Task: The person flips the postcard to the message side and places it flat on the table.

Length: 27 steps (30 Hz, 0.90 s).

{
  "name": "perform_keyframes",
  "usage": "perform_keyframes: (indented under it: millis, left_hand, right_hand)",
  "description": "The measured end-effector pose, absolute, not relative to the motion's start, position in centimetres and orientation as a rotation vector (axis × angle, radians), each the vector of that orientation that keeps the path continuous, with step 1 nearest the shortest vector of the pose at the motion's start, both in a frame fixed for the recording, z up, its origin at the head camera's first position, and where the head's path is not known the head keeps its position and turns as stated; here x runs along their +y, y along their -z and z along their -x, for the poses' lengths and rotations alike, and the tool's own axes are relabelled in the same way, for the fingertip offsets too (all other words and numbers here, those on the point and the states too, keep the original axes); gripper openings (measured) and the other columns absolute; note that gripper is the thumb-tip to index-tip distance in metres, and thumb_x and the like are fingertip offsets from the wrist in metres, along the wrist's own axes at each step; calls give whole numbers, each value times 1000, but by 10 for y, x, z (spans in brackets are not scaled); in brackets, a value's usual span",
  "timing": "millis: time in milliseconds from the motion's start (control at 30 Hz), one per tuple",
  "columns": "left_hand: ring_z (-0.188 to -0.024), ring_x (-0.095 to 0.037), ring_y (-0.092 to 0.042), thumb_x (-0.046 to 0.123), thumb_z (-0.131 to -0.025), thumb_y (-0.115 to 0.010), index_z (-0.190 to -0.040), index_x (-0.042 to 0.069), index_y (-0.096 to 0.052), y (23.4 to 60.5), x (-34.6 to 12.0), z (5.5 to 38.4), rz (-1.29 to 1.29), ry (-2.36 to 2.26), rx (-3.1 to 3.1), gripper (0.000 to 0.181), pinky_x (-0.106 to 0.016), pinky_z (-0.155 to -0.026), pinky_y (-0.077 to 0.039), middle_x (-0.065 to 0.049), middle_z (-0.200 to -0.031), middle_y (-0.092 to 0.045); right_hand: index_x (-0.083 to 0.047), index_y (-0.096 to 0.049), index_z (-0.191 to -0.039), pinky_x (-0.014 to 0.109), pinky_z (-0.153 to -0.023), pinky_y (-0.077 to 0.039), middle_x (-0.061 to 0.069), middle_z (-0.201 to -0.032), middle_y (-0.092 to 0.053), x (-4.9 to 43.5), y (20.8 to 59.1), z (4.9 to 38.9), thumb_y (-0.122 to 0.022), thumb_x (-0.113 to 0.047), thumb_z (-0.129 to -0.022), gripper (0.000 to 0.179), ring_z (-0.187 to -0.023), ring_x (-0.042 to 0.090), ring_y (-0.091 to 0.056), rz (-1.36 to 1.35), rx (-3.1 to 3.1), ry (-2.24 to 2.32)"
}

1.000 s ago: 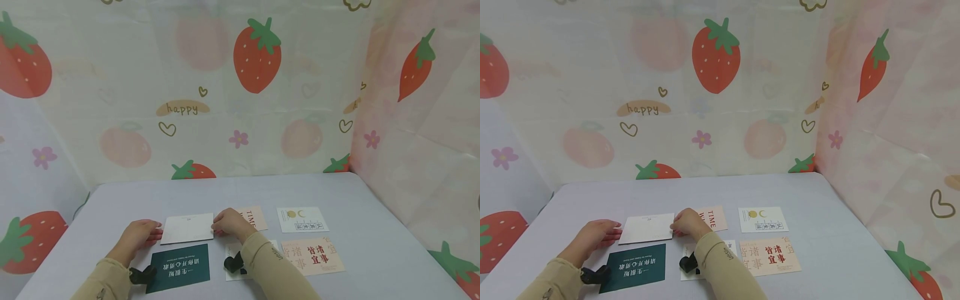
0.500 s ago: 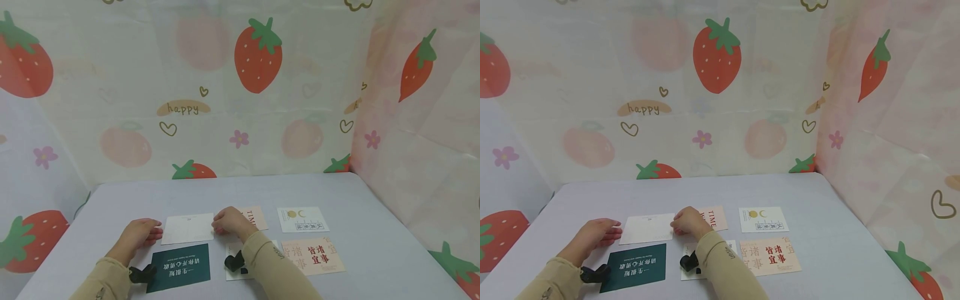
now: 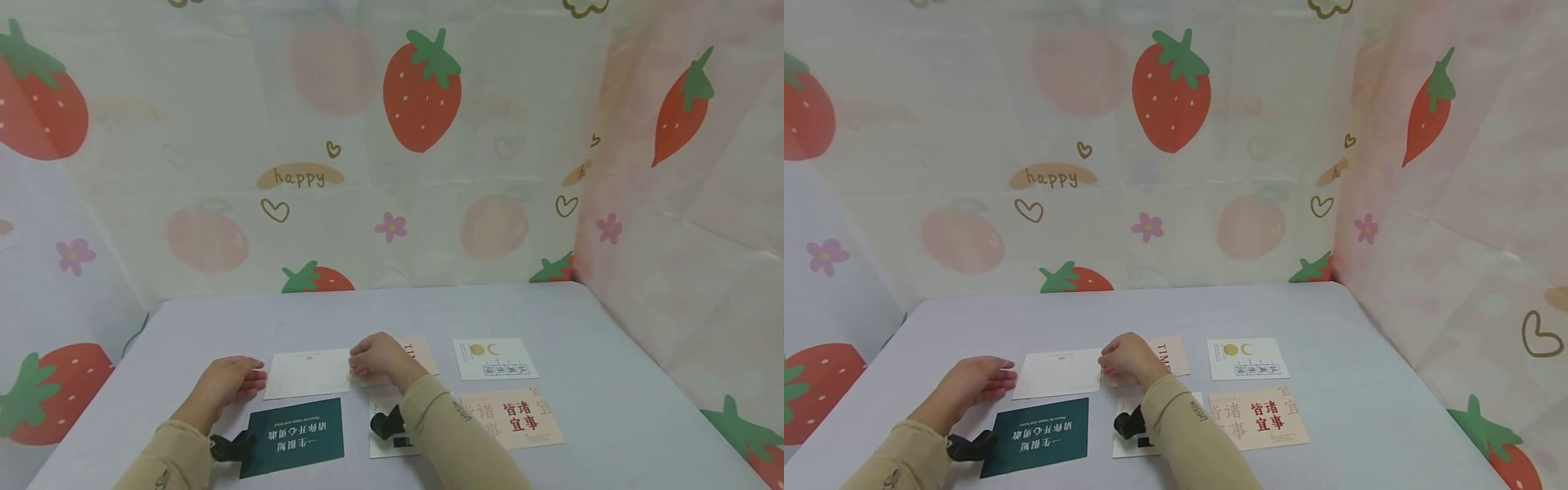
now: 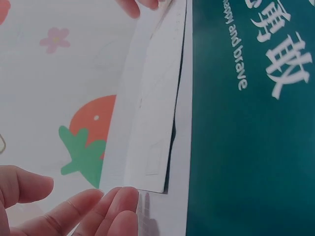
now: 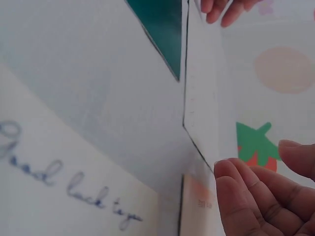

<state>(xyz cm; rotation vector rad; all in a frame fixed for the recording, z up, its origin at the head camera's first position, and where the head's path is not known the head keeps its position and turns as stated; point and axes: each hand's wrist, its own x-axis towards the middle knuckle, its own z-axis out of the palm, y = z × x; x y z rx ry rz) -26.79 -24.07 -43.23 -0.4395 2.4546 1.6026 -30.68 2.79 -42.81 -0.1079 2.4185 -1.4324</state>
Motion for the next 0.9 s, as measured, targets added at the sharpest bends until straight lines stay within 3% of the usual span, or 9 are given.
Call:
perform_keyframes:
  millis: [500,900]
  left_hand:
    - [-89,-18,-63,31,-94,-45,-122,-4,-50,424,-227,272,390,-1631,2439,45,-27,-76,-53,-17,-107,-62]
    - [-89,-22,-65,29,-95,-46,-121,-3,-52,417,-207,277,319,-1684,2410,42,-27,-76,-53,-17,-105,-63]
  right_hand:
    - [-2,-64,-109,31,-73,-54,3,-87,-65,53,417,310,-65,-15,-84,28,-80,19,-64,174,2422,1462]
    - [-1,-62,-112,32,-75,-54,5,-93,-65,81,412,315,-63,-15,-85,31,-85,20,-65,154,2436,1477]
